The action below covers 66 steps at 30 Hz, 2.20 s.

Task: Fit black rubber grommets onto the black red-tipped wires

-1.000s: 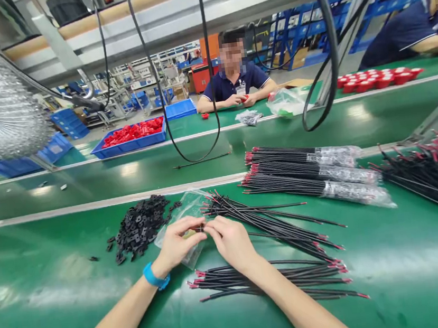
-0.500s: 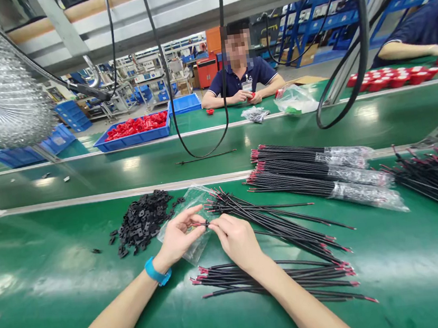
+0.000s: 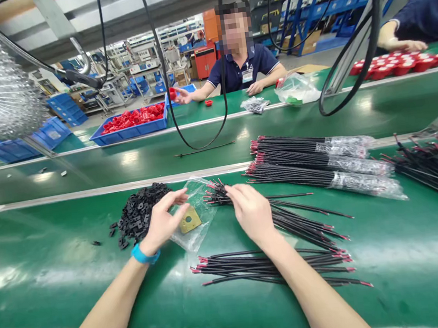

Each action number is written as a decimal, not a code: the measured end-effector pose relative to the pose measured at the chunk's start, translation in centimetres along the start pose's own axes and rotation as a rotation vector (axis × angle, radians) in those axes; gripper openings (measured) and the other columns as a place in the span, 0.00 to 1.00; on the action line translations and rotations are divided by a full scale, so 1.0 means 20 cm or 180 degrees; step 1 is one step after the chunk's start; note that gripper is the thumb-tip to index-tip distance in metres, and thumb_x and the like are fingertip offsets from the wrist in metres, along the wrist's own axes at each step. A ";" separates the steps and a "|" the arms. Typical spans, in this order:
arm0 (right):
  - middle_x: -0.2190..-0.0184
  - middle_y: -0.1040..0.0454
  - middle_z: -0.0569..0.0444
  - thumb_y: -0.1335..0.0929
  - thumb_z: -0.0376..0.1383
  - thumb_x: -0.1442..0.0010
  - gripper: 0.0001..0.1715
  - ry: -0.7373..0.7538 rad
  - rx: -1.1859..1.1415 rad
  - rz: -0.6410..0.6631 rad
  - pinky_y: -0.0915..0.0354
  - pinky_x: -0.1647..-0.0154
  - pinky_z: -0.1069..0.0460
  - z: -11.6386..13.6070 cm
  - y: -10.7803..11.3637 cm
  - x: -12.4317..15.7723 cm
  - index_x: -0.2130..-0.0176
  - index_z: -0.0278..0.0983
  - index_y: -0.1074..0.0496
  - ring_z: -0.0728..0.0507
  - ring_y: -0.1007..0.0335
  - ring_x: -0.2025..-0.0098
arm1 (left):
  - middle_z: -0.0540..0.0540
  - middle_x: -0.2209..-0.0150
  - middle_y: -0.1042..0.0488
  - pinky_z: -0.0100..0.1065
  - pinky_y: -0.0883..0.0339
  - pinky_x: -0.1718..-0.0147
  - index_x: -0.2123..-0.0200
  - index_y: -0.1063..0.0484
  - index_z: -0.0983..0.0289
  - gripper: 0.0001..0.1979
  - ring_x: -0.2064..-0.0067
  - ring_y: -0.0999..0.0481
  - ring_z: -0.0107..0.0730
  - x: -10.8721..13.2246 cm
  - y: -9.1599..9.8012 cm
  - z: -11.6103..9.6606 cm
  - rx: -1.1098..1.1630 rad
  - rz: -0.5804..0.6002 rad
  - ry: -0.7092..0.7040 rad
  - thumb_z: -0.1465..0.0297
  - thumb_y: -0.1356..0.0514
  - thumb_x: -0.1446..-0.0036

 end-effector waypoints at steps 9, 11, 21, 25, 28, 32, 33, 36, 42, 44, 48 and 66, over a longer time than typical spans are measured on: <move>0.65 0.28 0.52 0.32 0.41 0.37 0.10 -0.0090 -0.0928 0.1424 0.36 0.62 0.50 0.09 -0.01 0.00 0.65 0.39 0.24 0.44 0.31 0.64 | 0.55 0.66 0.24 0.35 0.37 0.67 0.67 0.24 0.62 0.10 0.63 0.25 0.39 -0.05 0.41 0.21 -0.2849 0.0319 0.0609 0.66 0.43 0.39; 0.68 0.28 0.55 0.29 0.41 0.40 0.07 0.0030 -0.1350 0.2366 0.38 0.70 0.53 0.19 -0.01 0.06 0.68 0.41 0.24 0.47 0.31 0.69 | 0.55 0.66 0.25 0.34 0.37 0.67 0.68 0.24 0.61 0.10 0.63 0.26 0.38 -0.04 0.42 0.25 -0.2867 0.0595 0.0620 0.66 0.43 0.39; 0.76 0.29 0.60 0.25 0.31 0.51 0.11 -0.0193 -0.1161 0.3083 0.48 0.77 0.54 0.20 -0.07 0.15 0.77 0.40 0.30 0.50 0.36 0.77 | 0.59 0.63 0.27 0.35 0.36 0.64 0.63 0.22 0.63 0.12 0.59 0.26 0.43 0.01 0.31 0.29 -0.3009 0.1170 0.0449 0.63 0.43 0.39; 0.78 0.29 0.61 0.27 0.30 0.48 0.12 -0.0226 -0.1190 0.3219 0.48 0.75 0.55 0.19 -0.07 0.15 0.78 0.39 0.31 0.49 0.35 0.75 | 0.59 0.63 0.26 0.35 0.36 0.65 0.64 0.23 0.63 0.11 0.60 0.25 0.42 0.01 0.32 0.28 -0.3037 0.1131 0.0407 0.66 0.45 0.38; 0.77 0.28 0.60 0.29 0.31 0.45 0.08 -0.0349 -0.1253 0.3096 0.47 0.75 0.55 0.19 -0.07 0.13 0.74 0.40 0.29 0.49 0.34 0.75 | 0.58 0.63 0.25 0.34 0.36 0.65 0.64 0.24 0.63 0.11 0.60 0.25 0.40 0.00 0.34 0.26 -0.3062 0.0922 0.0393 0.66 0.45 0.38; 0.76 0.27 0.59 0.27 0.34 0.47 0.05 -0.0334 -0.1258 0.3063 0.46 0.74 0.55 0.19 -0.08 0.12 0.72 0.40 0.27 0.48 0.33 0.74 | 0.57 0.63 0.25 0.34 0.36 0.65 0.65 0.25 0.62 0.11 0.62 0.26 0.38 -0.02 0.36 0.24 -0.2847 0.0558 0.0493 0.66 0.46 0.37; 0.75 0.26 0.59 0.26 0.33 0.49 0.07 -0.0288 -0.1178 0.3085 0.46 0.74 0.55 0.19 -0.09 0.13 0.74 0.40 0.27 0.48 0.33 0.74 | 0.56 0.63 0.25 0.34 0.36 0.64 0.64 0.25 0.62 0.10 0.62 0.26 0.38 -0.03 0.36 0.23 -0.2702 0.0454 0.0475 0.67 0.46 0.37; 0.74 0.27 0.60 0.26 0.31 0.49 0.09 -0.0102 -0.1017 0.3148 0.46 0.72 0.55 0.21 -0.08 0.16 0.76 0.39 0.28 0.49 0.33 0.73 | 0.55 0.61 0.25 0.33 0.35 0.60 0.61 0.26 0.62 0.10 0.60 0.26 0.36 -0.03 0.33 0.19 -0.2073 0.0166 0.0283 0.67 0.46 0.37; 0.75 0.28 0.60 0.27 0.33 0.45 0.06 -0.0042 -0.1172 0.3221 0.46 0.72 0.56 0.23 -0.06 0.14 0.73 0.37 0.27 0.50 0.35 0.74 | 0.53 0.64 0.26 0.33 0.35 0.61 0.63 0.24 0.61 0.10 0.63 0.27 0.34 -0.01 0.24 0.14 -0.1109 0.0123 0.0048 0.64 0.45 0.37; 0.75 0.28 0.60 0.30 0.34 0.41 0.04 -0.0313 -0.1316 0.2916 0.44 0.72 0.57 0.22 -0.07 0.11 0.69 0.37 0.27 0.51 0.34 0.74 | 0.53 0.64 0.26 0.32 0.35 0.64 0.62 0.24 0.61 0.10 0.65 0.28 0.33 -0.01 0.22 0.15 -0.0967 0.0160 0.0125 0.64 0.43 0.39; 0.70 0.26 0.56 0.35 0.34 0.35 0.06 -0.0746 -0.1525 0.1950 0.38 0.68 0.56 0.19 -0.15 0.09 0.62 0.36 0.28 0.49 0.31 0.70 | 0.54 0.63 0.28 0.32 0.35 0.65 0.59 0.24 0.62 0.10 0.65 0.30 0.32 -0.02 0.22 0.15 -0.0794 0.0099 0.0261 0.66 0.43 0.40; 0.68 0.29 0.50 0.37 0.29 0.34 0.11 0.0370 -0.0114 0.1547 0.35 0.63 0.51 0.23 -0.32 0.14 0.59 0.36 0.25 0.44 0.31 0.65 | 0.56 0.64 0.22 0.33 0.31 0.63 0.58 0.23 0.65 0.13 0.66 0.25 0.32 -0.02 0.16 0.23 0.0400 -0.0162 0.0996 0.64 0.38 0.44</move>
Point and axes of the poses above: each hand's wrist, its own x-axis away from the middle knuckle, its own y-axis out of the back of the hand, z = x × y, the point moved 4 cm from there along -x, towards the middle knuckle
